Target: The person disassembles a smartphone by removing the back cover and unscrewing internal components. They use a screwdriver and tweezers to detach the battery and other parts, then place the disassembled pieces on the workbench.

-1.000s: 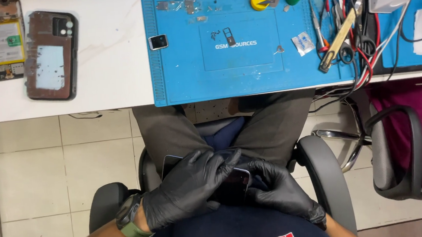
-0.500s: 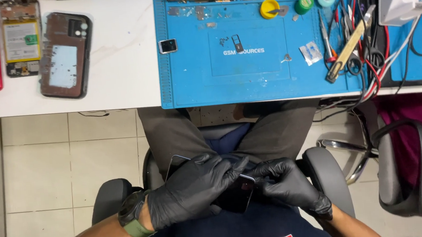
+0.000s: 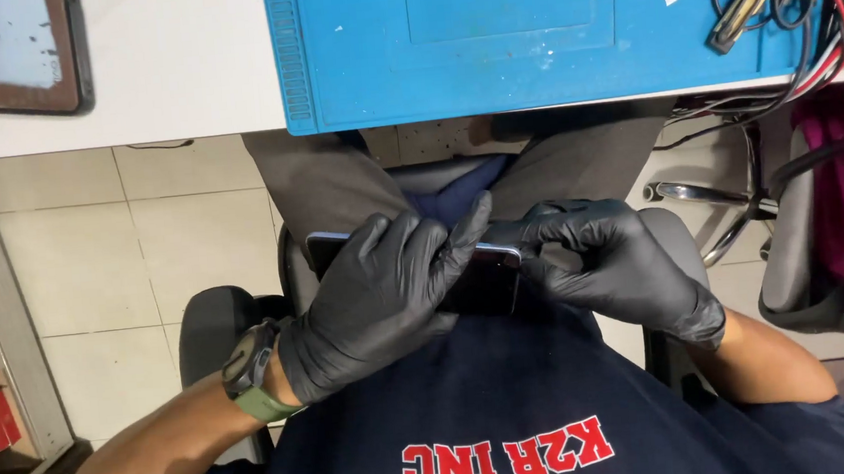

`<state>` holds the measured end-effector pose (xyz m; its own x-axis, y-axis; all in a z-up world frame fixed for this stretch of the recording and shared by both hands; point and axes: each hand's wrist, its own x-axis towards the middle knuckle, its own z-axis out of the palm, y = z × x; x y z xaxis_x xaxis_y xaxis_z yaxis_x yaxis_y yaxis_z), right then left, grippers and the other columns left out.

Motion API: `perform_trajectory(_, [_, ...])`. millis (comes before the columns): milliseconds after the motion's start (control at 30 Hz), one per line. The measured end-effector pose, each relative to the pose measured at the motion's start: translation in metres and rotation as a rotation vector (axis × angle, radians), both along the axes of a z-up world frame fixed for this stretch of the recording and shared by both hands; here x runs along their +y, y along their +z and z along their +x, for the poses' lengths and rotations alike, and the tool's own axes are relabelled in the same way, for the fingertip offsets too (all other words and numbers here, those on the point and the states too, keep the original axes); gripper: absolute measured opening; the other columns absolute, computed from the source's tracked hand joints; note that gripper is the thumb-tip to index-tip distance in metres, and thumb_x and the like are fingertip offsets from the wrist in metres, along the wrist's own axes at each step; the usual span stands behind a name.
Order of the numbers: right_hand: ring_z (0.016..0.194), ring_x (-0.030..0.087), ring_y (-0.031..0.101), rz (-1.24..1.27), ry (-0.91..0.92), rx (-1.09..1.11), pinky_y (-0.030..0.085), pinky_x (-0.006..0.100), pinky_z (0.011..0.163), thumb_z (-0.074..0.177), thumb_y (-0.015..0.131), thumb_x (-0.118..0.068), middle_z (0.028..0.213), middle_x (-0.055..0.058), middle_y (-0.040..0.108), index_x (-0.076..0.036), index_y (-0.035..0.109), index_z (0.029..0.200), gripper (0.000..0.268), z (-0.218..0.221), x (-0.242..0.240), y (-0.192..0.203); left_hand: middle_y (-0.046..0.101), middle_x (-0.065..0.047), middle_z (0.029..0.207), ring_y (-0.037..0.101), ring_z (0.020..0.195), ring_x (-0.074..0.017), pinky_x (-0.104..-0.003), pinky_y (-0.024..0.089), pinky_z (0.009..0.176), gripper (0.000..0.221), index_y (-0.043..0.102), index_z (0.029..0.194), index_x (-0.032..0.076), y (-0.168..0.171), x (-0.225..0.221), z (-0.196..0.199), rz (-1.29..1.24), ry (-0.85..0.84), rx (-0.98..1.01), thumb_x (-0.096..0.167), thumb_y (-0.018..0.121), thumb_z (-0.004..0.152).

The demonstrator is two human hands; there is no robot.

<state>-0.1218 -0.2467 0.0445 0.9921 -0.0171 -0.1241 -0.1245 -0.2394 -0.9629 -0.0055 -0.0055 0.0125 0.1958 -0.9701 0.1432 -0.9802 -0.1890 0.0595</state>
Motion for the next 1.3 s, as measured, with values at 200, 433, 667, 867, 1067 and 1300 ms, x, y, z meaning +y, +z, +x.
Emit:
perform_trajectory(200, [0.065, 0.006, 0.043, -0.132, 0.042, -0.084, 0.040, 0.026, 0.057, 0.089, 0.073, 0.005, 0.069, -0.006, 0.050, -0.013, 0.049, 0.065, 0.038, -0.006, -0.004, -0.001, 0.057, 0.001, 0.099, 0.060, 0.089, -0.0174, -0.035, 0.053, 0.080, 0.064, 0.044, 0.169, 0.002, 0.007, -0.003, 0.004, -0.085, -0.055, -0.079, 0.014, 0.049, 0.106])
perform_trajectory(433, [0.066, 0.009, 0.029, -0.169, 0.141, -0.064, 0.029, 0.024, 0.055, 0.089, 0.069, 0.004, 0.069, -0.006, 0.036, -0.016, 0.046, 0.065, 0.039, -0.001, -0.005, 0.026, 0.055, 0.005, 0.098, 0.059, 0.089, -0.0165, -0.030, 0.048, 0.076, 0.058, 0.045, 0.171, 0.013, 0.027, -0.001, 0.006, -0.030, -0.170, -0.135, 0.006, 0.049, 0.113])
perform_trajectory(667, [0.058, 0.006, 0.040, 0.009, 0.250, 0.106, 0.039, 0.026, 0.053, 0.077, 0.074, 0.004, 0.064, -0.007, 0.050, -0.016, 0.071, 0.086, 0.022, -0.023, -0.009, 0.015, 0.044, 0.009, 0.087, 0.048, 0.077, -0.0110, -0.026, 0.044, 0.069, 0.057, 0.047, 0.170, 0.011, 0.054, -0.009, 0.007, -0.049, -0.342, -0.190, 0.004, 0.047, 0.113])
perform_trajectory(867, [0.069, 0.004, 0.046, 0.070, 0.340, 0.188, 0.042, 0.026, 0.057, 0.071, 0.071, 0.006, 0.073, -0.006, 0.058, -0.011, 0.066, 0.086, 0.023, -0.032, -0.012, 0.000, 0.055, -0.001, 0.087, 0.052, 0.075, -0.0209, -0.036, 0.042, 0.069, 0.035, 0.053, 0.144, 0.014, 0.045, -0.018, -0.005, -0.119, -0.439, 0.028, 0.005, 0.049, 0.110])
perform_trajectory(1067, [0.092, 0.007, 0.073, 0.030, 0.551, 0.353, 0.059, 0.031, 0.073, 0.076, 0.093, -0.025, 0.104, 0.000, 0.087, -0.013, 0.080, 0.112, 0.040, -0.025, -0.022, -0.024, 0.056, 0.001, 0.084, 0.054, 0.074, -0.0199, -0.036, 0.045, 0.069, 0.073, 0.039, 0.174, 0.016, 0.032, -0.022, -0.014, -0.060, -0.477, 0.022, 0.004, 0.054, 0.104])
perform_trajectory(1300, [0.107, 0.004, 0.075, 0.214, 0.319, 0.429, 0.062, 0.020, 0.089, 0.080, 0.072, 0.007, 0.119, -0.001, 0.089, -0.007, 0.089, 0.115, 0.041, -0.023, -0.021, -0.025, 0.071, -0.006, 0.100, 0.072, 0.087, -0.0205, -0.036, 0.054, 0.077, 0.013, 0.065, 0.122, 0.005, 0.099, -0.035, 0.051, -0.161, 0.066, 0.940, 0.010, 0.063, 0.111])
